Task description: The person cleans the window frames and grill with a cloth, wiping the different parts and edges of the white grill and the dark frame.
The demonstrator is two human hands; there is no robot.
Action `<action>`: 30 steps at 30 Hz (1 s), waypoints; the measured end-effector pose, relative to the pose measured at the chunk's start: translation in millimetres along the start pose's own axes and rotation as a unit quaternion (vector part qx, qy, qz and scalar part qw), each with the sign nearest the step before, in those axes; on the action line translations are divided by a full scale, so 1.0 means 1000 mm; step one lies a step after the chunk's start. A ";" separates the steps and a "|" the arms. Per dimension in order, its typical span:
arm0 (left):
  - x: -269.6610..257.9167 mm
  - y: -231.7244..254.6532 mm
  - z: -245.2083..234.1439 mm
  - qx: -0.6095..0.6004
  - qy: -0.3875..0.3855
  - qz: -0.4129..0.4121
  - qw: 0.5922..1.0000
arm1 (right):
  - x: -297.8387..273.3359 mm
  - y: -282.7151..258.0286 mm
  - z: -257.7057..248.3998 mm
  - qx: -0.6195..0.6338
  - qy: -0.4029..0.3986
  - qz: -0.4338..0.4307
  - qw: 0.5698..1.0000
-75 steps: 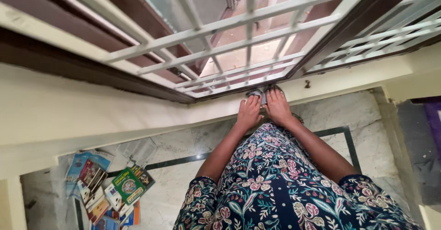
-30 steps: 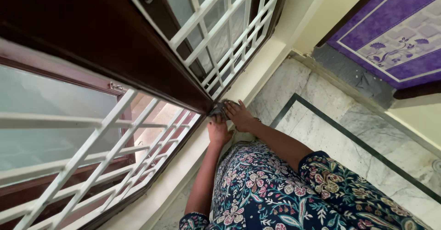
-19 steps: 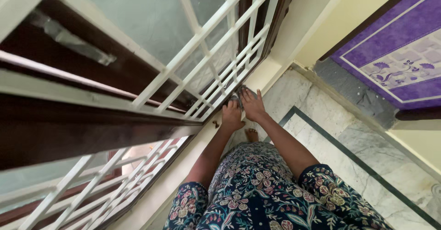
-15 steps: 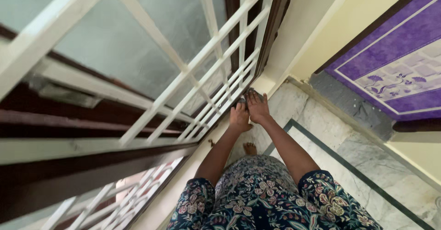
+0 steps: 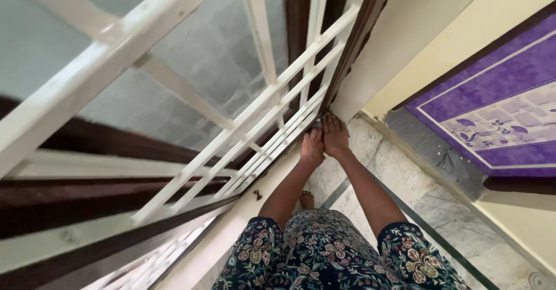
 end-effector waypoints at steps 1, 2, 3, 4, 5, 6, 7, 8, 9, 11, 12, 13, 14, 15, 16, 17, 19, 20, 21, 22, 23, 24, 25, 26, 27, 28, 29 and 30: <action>-0.009 -0.002 0.000 0.027 0.013 0.003 1.000 | -0.002 -0.005 0.002 -0.004 0.000 -0.007 1.000; -0.020 -0.006 0.002 0.023 0.011 -0.004 1.000 | -0.005 -0.011 0.007 -0.019 -0.023 -0.011 0.999; -0.033 -0.009 0.004 0.036 0.033 -0.006 0.999 | -0.008 -0.020 0.013 -0.035 -0.045 -0.014 0.998; -0.052 -0.011 0.009 0.051 0.052 -0.005 0.997 | -0.015 -0.034 0.020 -0.036 -0.049 -0.021 0.998; -0.072 -0.015 0.018 0.048 0.046 -0.009 0.998 | -0.022 -0.052 0.025 -0.013 -0.025 -0.042 0.999; -0.092 -0.022 0.027 0.007 0.040 -0.013 0.999 | -0.030 -0.068 0.028 0.008 -0.001 -0.061 0.998; -0.115 -0.029 0.036 -0.033 0.035 -0.017 0.999 | -0.039 -0.086 0.034 0.007 -0.003 -0.066 0.998; -0.139 -0.038 0.046 -0.036 0.033 -0.022 0.999 | -0.049 -0.112 0.039 -0.024 0.001 -0.105 0.994; -0.167 -0.049 0.055 -0.061 0.058 -0.032 0.996 | -0.061 -0.137 0.045 -0.055 0.005 -0.145 0.988; -0.232 -0.072 0.074 -0.092 0.096 -0.056 0.990 | -0.087 -0.189 0.056 -0.040 0.033 -0.196 0.979; -0.263 -0.083 0.082 -0.098 0.109 -0.071 0.987 | -0.101 -0.216 0.058 -0.025 0.063 -0.240 0.969; -0.292 -0.092 0.093 -0.099 0.107 -0.082 0.986 | -0.115 -0.240 0.063 -0.026 0.063 -0.250 0.966; -0.321 -0.103 0.104 -0.128 0.109 -0.118 0.979 | -0.132 -0.267 0.065 -0.026 0.096 -0.302 0.948; -0.346 -0.113 0.115 -0.157 0.112 -0.154 0.969 | -0.146 -0.294 0.066 -0.024 0.128 -0.353 0.927; -0.373 -0.120 0.126 -0.158 0.109 -0.172 0.966 | -0.154 -0.319 0.068 -0.026 0.128 -0.370 0.920; -0.401 -0.128 0.136 -0.196 0.116 -0.205 0.952 | -0.164 -0.342 0.067 -0.010 0.156 -0.403 0.902; -0.452 -0.145 0.151 -0.230 0.121 -0.258 0.931 | -0.181 -0.385 0.065 0.011 0.183 -0.454 0.872; -0.474 -0.151 0.157 -0.243 0.136 -0.293 0.915 | -0.189 -0.401 0.064 0.027 0.193 -0.477 0.857; -0.497 -0.157 0.165 -0.256 0.151 -0.328 0.897 | -0.196 -0.416 0.062 0.043 0.202 -0.500 0.841; -0.516 -0.162 0.174 -0.256 0.149 -0.341 0.892 | -0.201 -0.428 0.063 0.044 0.199 -0.512 0.835; -0.534 -0.167 0.185 -0.294 0.157 -0.358 0.872 | -0.203 -0.438 0.065 0.062 0.174 -0.515 0.837; -0.549 -0.169 0.195 -0.334 0.166 -0.372 0.850 | -0.207 -0.445 0.066 0.079 0.146 -0.516 0.840; -0.563 -0.170 0.204 -0.336 0.163 -0.383 0.845 | -0.213 -0.454 0.066 0.077 0.140 -0.526 0.835; -0.577 -0.173 0.211 -0.392 0.198 -0.397 0.806 | -0.215 -0.459 0.065 0.092 0.146 -0.504 0.846; -0.590 -0.176 0.217 -0.444 0.232 -0.409 0.763 | -0.217 -0.463 0.063 0.107 0.152 -0.482 0.856; -0.601 -0.179 0.221 -0.445 0.231 -0.413 0.760 | -0.222 -0.468 0.063 0.107 0.149 -0.485 0.855; -0.614 -0.184 0.221 -0.496 0.284 -0.430 0.699 | -0.223 -0.466 0.060 0.177 0.147 -0.448 0.864; -0.628 -0.189 0.220 -0.541 0.334 -0.441 0.633 | -0.224 -0.463 0.059 0.246 0.143 -0.404 0.869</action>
Point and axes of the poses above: each hand's wrist, its own x-axis towards the middle knuckle, its own z-axis out of the palm, y = z × x, the point moved 5 cm from there along x, towards the middle knuckle, and after that the axes turned 8 degrees about -z, right-handed, at the moved point
